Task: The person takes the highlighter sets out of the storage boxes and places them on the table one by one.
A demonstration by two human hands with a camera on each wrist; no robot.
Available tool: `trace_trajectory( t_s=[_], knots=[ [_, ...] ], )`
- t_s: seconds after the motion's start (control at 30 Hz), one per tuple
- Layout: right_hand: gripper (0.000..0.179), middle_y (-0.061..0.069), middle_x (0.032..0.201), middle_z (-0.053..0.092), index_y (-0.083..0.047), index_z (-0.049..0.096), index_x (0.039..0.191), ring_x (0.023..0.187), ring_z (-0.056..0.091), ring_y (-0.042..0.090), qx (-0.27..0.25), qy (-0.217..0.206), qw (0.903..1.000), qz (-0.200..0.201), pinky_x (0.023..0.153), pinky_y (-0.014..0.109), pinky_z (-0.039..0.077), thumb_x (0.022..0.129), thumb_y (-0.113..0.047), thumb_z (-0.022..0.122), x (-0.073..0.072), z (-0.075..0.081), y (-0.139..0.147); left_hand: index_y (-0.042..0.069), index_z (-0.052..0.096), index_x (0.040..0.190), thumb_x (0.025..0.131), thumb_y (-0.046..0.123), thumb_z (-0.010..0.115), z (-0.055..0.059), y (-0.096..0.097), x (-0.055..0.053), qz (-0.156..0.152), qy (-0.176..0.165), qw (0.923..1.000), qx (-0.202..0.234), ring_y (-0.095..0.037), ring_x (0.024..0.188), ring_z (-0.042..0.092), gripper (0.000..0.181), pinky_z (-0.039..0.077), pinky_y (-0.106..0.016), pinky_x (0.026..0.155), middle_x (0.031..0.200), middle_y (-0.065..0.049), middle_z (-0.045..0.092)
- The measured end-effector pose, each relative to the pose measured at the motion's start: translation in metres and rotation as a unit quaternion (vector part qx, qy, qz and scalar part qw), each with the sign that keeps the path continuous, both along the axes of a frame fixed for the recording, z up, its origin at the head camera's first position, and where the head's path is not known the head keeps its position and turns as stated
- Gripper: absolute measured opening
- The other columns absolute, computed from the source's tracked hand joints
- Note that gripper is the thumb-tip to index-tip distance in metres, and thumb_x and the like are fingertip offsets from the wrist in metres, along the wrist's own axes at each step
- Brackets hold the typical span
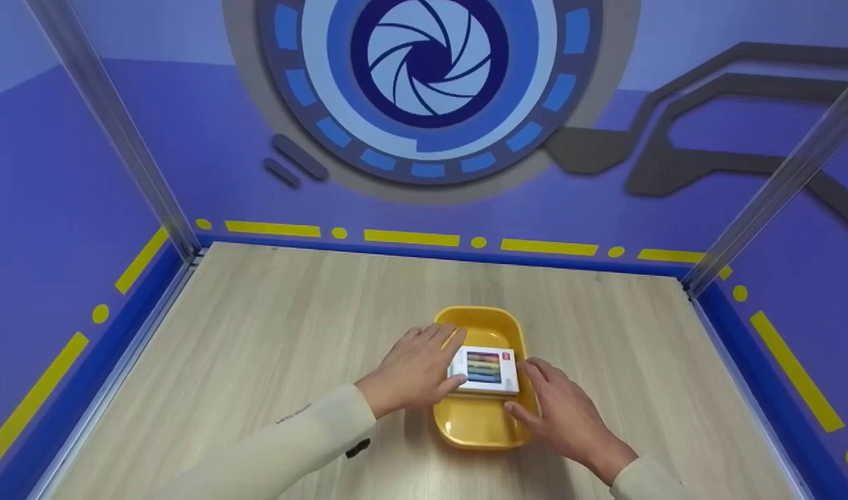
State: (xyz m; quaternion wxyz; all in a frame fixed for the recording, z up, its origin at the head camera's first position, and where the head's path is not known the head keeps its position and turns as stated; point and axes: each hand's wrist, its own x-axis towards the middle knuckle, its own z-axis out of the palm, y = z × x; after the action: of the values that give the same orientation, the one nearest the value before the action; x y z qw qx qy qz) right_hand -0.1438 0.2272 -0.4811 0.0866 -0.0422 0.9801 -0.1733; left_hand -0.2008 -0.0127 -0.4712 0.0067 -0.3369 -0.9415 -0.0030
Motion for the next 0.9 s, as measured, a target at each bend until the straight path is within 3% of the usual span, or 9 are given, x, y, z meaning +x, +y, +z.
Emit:
trace_trajectory(
  t_s=[0.27, 0.53, 0.9],
  knots=[
    [0.076, 0.009, 0.148, 0.043, -0.016, 0.047, 0.139, 0.133, 0.045, 0.031, 0.000, -0.002, 1.0000, 0.000, 0.107, 0.058, 0.039, 0.081, -0.062, 0.066, 0.000, -0.004, -0.001, 0.017, 0.027, 0.153, 0.095, 0.059, 0.044, -0.005, 0.001, -0.002, 0.001, -0.010, 1.0000, -0.001, -0.021, 0.139, 0.039, 0.074, 0.036, -0.042, 0.115, 0.153, -0.004, 0.038],
    [0.069, 0.009, 0.147, 0.043, -0.016, 0.048, 0.138, 0.132, 0.046, 0.030, -0.002, 0.014, 0.9999, 0.000, 0.107, 0.056, 0.040, 0.082, -0.050, 0.071, 0.001, -0.009, -0.002, 0.017, 0.026, 0.153, 0.095, 0.059, 0.043, -0.006, 0.005, -0.003, 0.004, -0.027, 0.9996, -0.005, -0.021, 0.141, 0.037, 0.074, 0.034, -0.045, 0.116, 0.154, -0.004, 0.037],
    [0.074, 0.008, 0.148, 0.042, -0.018, 0.048, 0.139, 0.131, 0.046, 0.030, -0.004, -0.010, 0.9999, -0.008, 0.108, 0.058, 0.039, 0.079, -0.057, 0.070, 0.001, -0.012, -0.003, 0.019, 0.024, 0.154, 0.094, 0.059, 0.045, -0.011, 0.008, -0.004, 0.016, -0.052, 0.9984, -0.017, -0.022, 0.143, 0.034, 0.075, 0.032, -0.046, 0.117, 0.157, -0.004, 0.033]
  ],
)
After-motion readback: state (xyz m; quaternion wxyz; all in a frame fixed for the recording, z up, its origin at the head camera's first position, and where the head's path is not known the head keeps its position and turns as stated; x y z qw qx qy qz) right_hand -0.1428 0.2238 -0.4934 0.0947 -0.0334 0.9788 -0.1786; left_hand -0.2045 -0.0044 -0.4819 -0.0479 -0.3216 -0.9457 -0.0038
